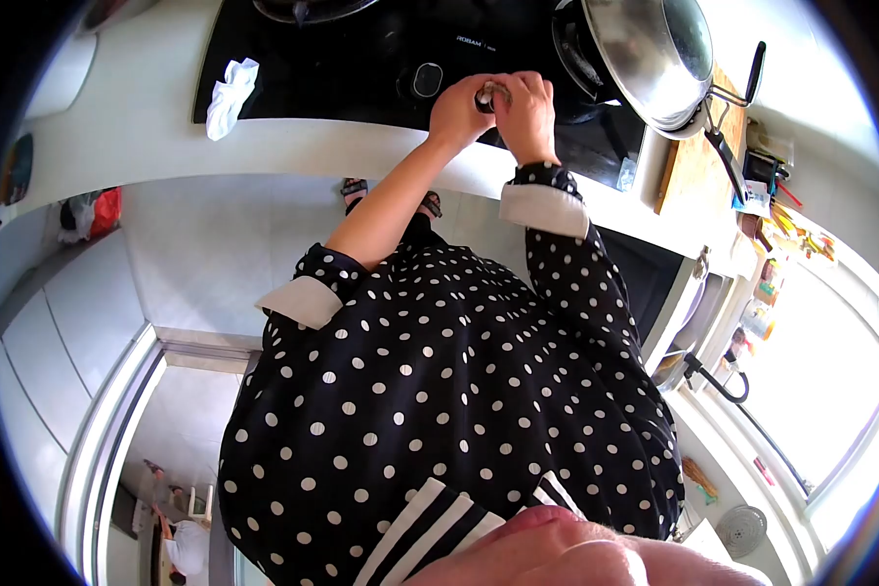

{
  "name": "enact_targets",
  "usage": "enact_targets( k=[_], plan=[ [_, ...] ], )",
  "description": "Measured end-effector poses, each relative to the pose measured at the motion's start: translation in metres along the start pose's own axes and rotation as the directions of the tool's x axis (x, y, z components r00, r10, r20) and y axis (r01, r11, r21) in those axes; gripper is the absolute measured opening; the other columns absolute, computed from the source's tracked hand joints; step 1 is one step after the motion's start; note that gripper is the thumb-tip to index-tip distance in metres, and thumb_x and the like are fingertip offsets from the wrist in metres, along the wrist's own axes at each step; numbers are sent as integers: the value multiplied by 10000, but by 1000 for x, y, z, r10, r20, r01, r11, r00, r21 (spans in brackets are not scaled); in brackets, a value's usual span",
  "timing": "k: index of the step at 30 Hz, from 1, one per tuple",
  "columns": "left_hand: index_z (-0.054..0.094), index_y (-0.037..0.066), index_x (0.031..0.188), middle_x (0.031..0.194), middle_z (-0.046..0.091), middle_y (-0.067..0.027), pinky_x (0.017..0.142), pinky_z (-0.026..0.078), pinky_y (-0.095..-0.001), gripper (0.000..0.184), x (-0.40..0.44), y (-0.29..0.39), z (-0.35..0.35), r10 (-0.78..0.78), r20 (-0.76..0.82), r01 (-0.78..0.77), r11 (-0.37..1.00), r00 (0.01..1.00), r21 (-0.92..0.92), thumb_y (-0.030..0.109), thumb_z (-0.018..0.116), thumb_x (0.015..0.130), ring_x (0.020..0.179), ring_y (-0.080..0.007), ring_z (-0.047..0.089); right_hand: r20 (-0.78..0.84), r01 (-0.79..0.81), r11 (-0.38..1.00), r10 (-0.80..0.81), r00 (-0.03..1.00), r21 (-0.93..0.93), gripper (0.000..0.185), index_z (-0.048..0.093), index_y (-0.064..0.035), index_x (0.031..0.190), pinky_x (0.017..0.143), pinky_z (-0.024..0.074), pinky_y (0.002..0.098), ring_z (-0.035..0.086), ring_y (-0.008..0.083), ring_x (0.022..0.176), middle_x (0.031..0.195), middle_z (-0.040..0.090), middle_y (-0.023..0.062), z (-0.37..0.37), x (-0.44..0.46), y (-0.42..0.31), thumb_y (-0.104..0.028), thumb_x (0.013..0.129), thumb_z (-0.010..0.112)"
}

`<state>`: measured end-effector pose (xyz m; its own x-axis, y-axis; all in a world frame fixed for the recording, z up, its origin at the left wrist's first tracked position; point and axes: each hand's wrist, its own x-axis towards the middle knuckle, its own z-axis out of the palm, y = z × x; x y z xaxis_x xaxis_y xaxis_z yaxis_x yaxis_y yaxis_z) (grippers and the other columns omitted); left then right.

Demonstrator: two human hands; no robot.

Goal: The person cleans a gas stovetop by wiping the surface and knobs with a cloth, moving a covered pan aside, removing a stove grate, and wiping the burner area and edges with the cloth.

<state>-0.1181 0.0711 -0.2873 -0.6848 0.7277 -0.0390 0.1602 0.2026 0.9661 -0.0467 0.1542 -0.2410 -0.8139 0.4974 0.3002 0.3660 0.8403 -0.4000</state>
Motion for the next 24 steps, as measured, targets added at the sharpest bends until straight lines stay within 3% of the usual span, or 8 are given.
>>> enact_targets(
  k=[4, 8, 12, 17, 23, 24],
  plan=[
    [619, 85, 1037, 967, 648, -122, 765, 489, -325, 354, 7, -8, 4, 128, -69, -125, 991, 989, 45, 60, 671, 688, 882, -300, 621, -7, 48, 999, -48, 999, 16, 194, 636, -87, 898, 759, 452, 402, 520, 325, 850, 891, 565, 116, 5, -23, 7, -40, 710, 624],
    [622, 86, 1036, 949, 653, -120, 752, 492, -320, 381, 5, 0, -1, 7, 16, -8, 1000, 1000, 27, 74, 699, 663, 858, -292, 628, -44, 16, 1000, -16, 999, -5, 193, 631, -74, 918, 751, 452, 387, 530, 321, 842, 881, 575, 115, 5, -3, 11, -43, 729, 613],
    [621, 86, 1044, 909, 658, -113, 715, 493, -297, 428, 5, -10, 2, 123, -42, -120, 991, 992, 50, 105, 723, 628, 803, -262, 634, 0, 5, 999, -5, 1000, 40, 170, 648, -77, 890, 748, 456, 389, 535, 320, 832, 891, 582, 97, 0, -25, 5, -40, 726, 621],
    [622, 77, 1046, 907, 659, -117, 728, 492, -279, 438, 4, -4, 0, 18, 1, -18, 1000, 1000, 5, 89, 717, 619, 800, -245, 637, -32, -15, 1000, 15, 999, -13, 191, 650, -78, 893, 749, 454, 400, 537, 314, 836, 880, 584, 96, 8, -4, 16, -27, 710, 635],
    [618, 80, 1062, 866, 664, -100, 720, 493, -279, 456, 5, -10, 3, 79, -29, -78, 996, 996, 37, 102, 734, 622, 775, -209, 645, 8, 27, 999, -28, 1000, 33, 151, 657, -76, 867, 723, 468, 386, 537, 310, 828, 858, 584, 97, 2, -12, 17, -36, 726, 617],
    [616, 86, 1080, 904, 663, -116, 711, 499, -328, 499, 6, -9, 2, 56, 19, -56, 998, 998, 5, 152, 756, 606, 771, -273, 639, -16, -17, 1000, 18, 1000, 11, 159, 670, -79, 872, 731, 473, 374, 539, 312, 825, 863, 589, 98, 4, -1, 16, -41, 729, 613]
  ],
)
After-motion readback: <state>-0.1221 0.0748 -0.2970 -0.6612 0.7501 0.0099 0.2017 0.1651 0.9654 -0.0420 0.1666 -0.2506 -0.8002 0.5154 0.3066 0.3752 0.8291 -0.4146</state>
